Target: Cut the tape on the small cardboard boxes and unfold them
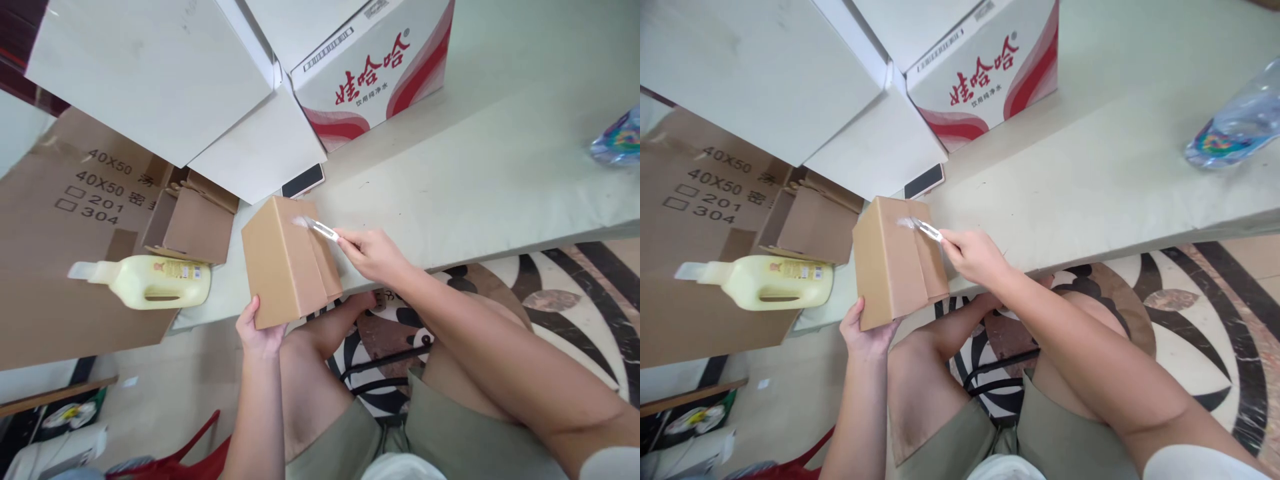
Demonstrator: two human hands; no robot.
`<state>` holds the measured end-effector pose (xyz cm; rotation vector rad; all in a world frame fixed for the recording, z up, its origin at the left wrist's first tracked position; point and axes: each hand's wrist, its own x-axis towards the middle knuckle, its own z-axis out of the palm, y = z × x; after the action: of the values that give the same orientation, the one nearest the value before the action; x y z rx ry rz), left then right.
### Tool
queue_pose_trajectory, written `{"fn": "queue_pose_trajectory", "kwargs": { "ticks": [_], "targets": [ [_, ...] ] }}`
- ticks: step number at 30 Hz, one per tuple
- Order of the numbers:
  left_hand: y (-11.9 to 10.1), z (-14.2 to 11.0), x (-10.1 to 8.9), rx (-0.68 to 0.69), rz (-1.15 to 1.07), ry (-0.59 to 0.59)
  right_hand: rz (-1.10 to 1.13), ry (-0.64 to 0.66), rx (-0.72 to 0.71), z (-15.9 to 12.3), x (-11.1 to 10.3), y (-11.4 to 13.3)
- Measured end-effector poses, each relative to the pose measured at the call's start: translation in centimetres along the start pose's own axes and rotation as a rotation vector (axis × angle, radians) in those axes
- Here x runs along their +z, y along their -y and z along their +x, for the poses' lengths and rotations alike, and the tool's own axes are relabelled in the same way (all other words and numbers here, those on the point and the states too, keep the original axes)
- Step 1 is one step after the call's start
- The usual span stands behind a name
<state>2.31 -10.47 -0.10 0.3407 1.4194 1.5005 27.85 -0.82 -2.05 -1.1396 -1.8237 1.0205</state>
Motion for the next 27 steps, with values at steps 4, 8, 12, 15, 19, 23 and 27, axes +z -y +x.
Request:
{"fn": "queue_pose_trajectory", "kwargs": {
  "ticks": [4, 8, 12, 15, 19, 23, 27],
  "targets": [
    [0.7, -0.7, 1.6, 0.028, 0.017, 0.067, -0.046, -0.055, 0.050, -0.7, 0.0, 0.9],
    [1.4, -0.6, 3.5, 0.060, 0.009, 0.073, -0.003, 0.039, 0.028, -1.3, 0.4, 1.4],
    [1.1, 0.3, 2.9, 0.061, -0.017, 0.002, 0.086, -0.059, 0.134, -1.3, -0.6, -0.1],
    [0.7, 0.6, 0.8, 0.022, -0.034, 0.060, -0.023, -0.263, 0.273, -0.3, -1.7, -2.1],
    [0.6, 0.8, -0.9, -0.012, -0.024, 0.130, -0.238, -0.150, 0.311, 1.3, -1.1, -3.7],
    [0.5, 1.0, -0.4, -0.027, -0.021, 0.171, -0.185, -0.121, 0.141, 1.4, 0.3, -3.7],
    [0.2, 1.4, 0.7, -0.021, -0.012, 0.195, 0.042, -0.031, -0.206, 0.8, 0.8, -3.2]
  ]
}}
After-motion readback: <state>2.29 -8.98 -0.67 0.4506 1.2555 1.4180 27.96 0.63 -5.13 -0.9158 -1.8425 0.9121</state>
